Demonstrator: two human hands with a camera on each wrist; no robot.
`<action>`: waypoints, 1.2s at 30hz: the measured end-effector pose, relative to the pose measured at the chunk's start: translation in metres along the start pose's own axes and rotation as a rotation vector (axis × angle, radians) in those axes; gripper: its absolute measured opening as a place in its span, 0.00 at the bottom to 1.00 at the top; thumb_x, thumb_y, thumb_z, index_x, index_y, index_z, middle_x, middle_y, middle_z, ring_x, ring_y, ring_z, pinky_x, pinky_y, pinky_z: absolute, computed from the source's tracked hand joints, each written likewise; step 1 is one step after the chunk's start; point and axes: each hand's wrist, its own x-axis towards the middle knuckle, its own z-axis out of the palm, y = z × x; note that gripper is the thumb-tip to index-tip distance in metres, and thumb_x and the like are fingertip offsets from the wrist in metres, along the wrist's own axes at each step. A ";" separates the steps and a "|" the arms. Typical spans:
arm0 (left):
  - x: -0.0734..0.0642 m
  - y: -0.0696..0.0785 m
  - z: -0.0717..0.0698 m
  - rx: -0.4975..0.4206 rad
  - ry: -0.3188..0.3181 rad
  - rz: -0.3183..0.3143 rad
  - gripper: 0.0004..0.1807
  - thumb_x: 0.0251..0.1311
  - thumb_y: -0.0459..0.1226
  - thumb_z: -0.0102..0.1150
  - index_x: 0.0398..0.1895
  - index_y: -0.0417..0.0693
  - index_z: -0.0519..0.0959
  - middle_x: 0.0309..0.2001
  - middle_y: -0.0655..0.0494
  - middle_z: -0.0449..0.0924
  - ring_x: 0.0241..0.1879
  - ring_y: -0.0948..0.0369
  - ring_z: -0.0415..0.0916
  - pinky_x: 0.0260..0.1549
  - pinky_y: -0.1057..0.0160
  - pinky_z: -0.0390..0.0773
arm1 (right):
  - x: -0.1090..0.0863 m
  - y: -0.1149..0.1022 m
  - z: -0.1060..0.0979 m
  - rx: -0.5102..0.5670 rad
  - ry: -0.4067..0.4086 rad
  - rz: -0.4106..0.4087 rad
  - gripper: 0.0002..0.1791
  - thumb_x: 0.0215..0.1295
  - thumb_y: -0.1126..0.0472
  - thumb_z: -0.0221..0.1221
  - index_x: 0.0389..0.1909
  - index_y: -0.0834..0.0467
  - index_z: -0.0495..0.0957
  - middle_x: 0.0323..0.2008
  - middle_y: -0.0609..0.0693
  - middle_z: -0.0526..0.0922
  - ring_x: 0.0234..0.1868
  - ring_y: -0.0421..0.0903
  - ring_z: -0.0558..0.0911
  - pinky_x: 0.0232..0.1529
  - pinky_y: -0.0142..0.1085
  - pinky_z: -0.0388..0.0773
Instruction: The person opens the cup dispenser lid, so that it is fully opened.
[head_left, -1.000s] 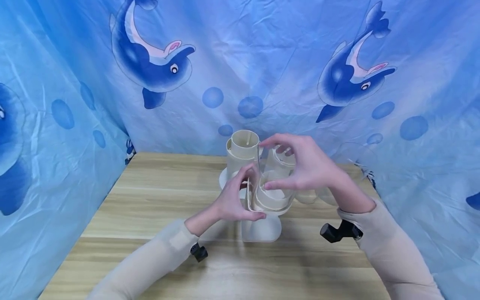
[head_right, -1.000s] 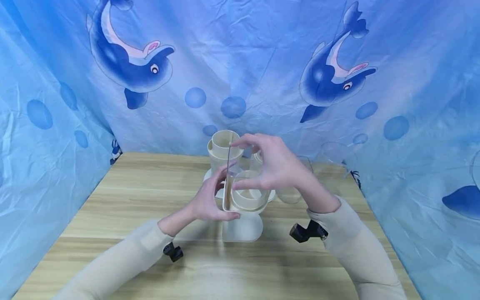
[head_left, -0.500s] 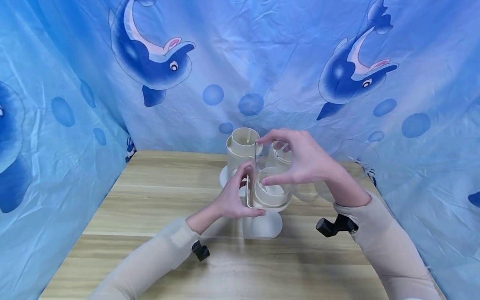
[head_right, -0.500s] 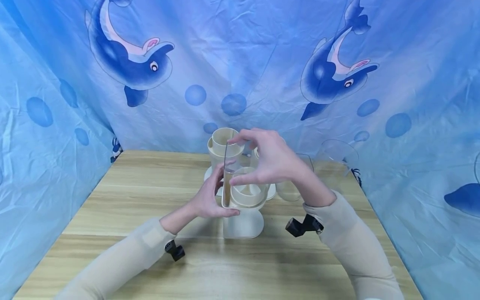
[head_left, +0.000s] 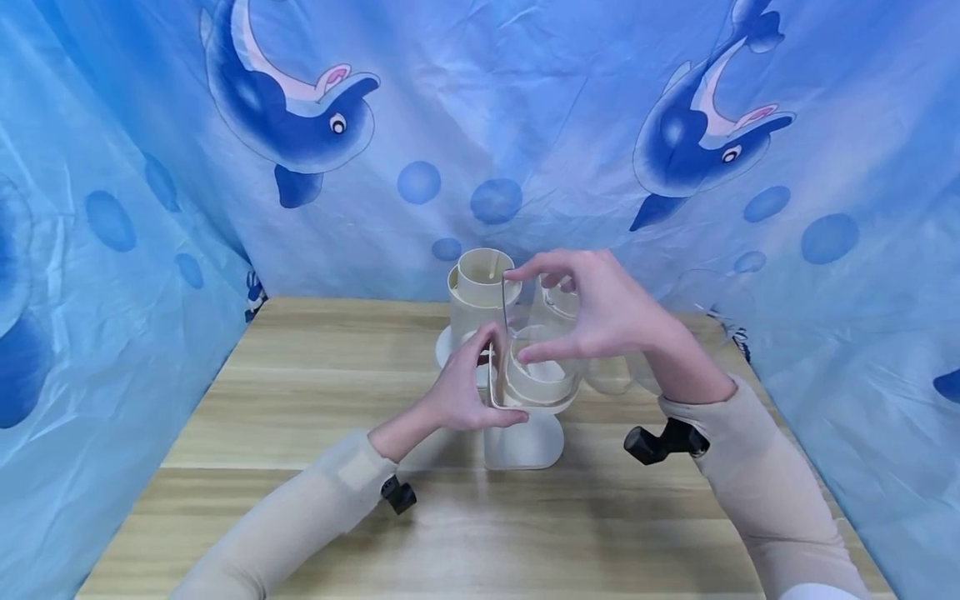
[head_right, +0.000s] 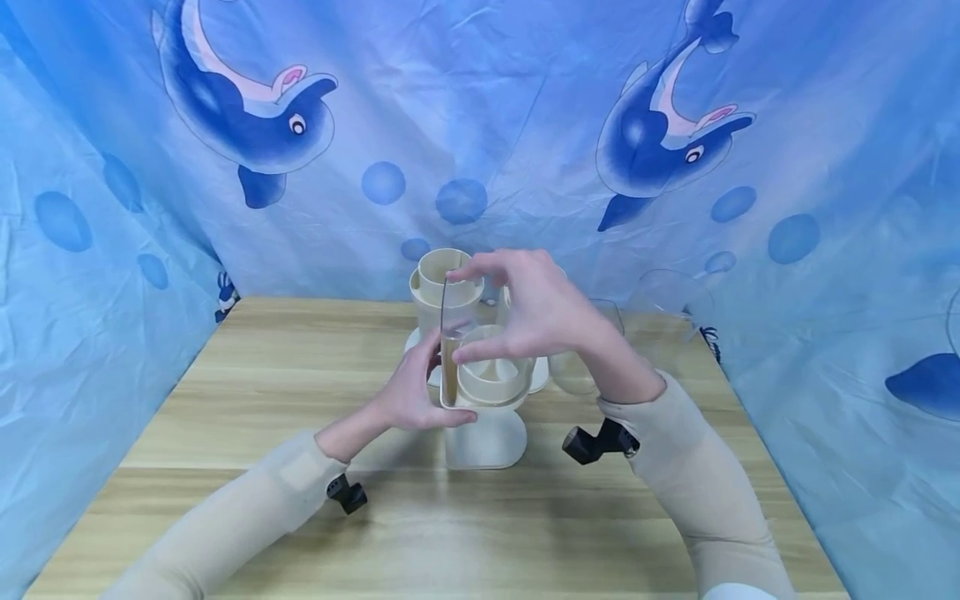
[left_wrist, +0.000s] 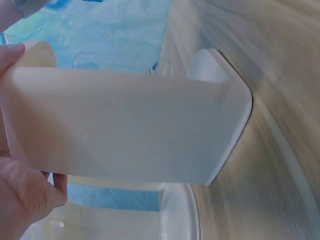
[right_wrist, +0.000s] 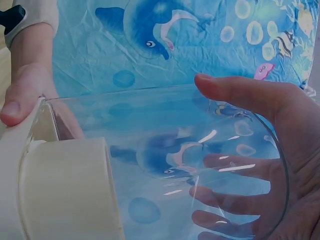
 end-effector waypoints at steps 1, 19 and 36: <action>0.001 0.000 0.000 0.009 0.000 0.006 0.44 0.31 0.46 0.89 0.52 0.52 0.68 0.44 0.57 0.75 0.49 0.59 0.77 0.50 0.56 0.88 | 0.001 0.000 -0.001 -0.002 -0.006 -0.002 0.42 0.40 0.46 0.86 0.61 0.50 0.84 0.59 0.43 0.89 0.54 0.50 0.87 0.54 0.50 0.85; 0.009 0.006 -0.008 0.065 -0.030 0.003 0.41 0.31 0.47 0.90 0.47 0.50 0.71 0.45 0.56 0.79 0.51 0.60 0.78 0.55 0.58 0.87 | -0.004 -0.011 -0.004 -0.059 0.046 0.036 0.47 0.40 0.45 0.87 0.66 0.50 0.83 0.61 0.47 0.87 0.58 0.51 0.85 0.58 0.52 0.83; 0.003 0.017 0.004 0.054 0.007 -0.017 0.55 0.25 0.47 0.92 0.59 0.49 0.66 0.60 0.55 0.77 0.59 0.60 0.75 0.55 0.63 0.80 | -0.077 0.055 0.070 0.575 0.185 0.098 0.65 0.43 0.72 0.82 0.82 0.51 0.57 0.74 0.66 0.73 0.72 0.52 0.79 0.63 0.33 0.83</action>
